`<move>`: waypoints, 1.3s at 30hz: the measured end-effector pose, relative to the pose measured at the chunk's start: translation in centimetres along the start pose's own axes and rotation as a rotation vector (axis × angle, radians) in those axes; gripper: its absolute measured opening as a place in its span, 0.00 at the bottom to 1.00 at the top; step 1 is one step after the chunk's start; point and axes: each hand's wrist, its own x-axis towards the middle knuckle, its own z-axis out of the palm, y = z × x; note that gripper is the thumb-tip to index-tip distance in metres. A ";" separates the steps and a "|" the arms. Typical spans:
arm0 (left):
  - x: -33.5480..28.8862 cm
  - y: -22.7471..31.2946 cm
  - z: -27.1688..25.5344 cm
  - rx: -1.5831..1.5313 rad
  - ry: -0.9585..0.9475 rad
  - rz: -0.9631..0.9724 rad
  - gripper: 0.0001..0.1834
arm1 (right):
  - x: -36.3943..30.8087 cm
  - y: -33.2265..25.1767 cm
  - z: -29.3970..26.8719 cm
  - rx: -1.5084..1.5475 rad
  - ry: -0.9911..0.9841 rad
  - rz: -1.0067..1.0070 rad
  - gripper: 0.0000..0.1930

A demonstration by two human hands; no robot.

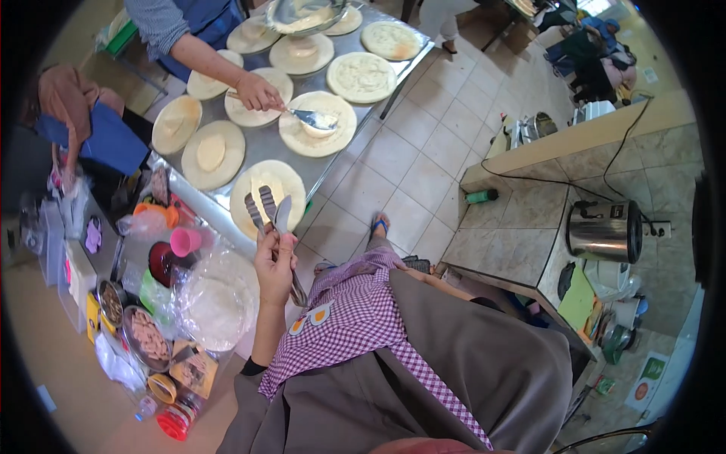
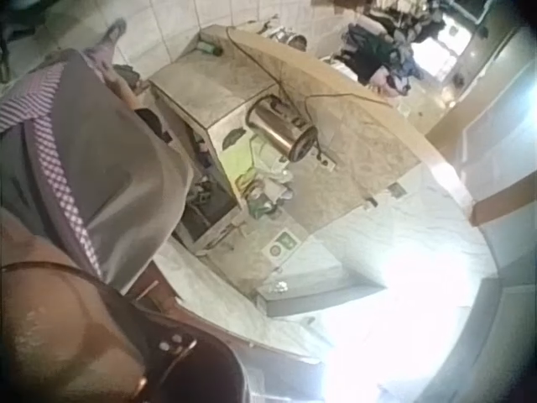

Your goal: The recorder washes various kitchen utensils and bowls in a sink after handling food preparation.

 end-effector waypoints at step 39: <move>24.4 -2.8 55.6 0.135 -0.909 -0.206 0.11 | -14.1 -3.5 -18.1 0.566 0.724 0.614 0.18</move>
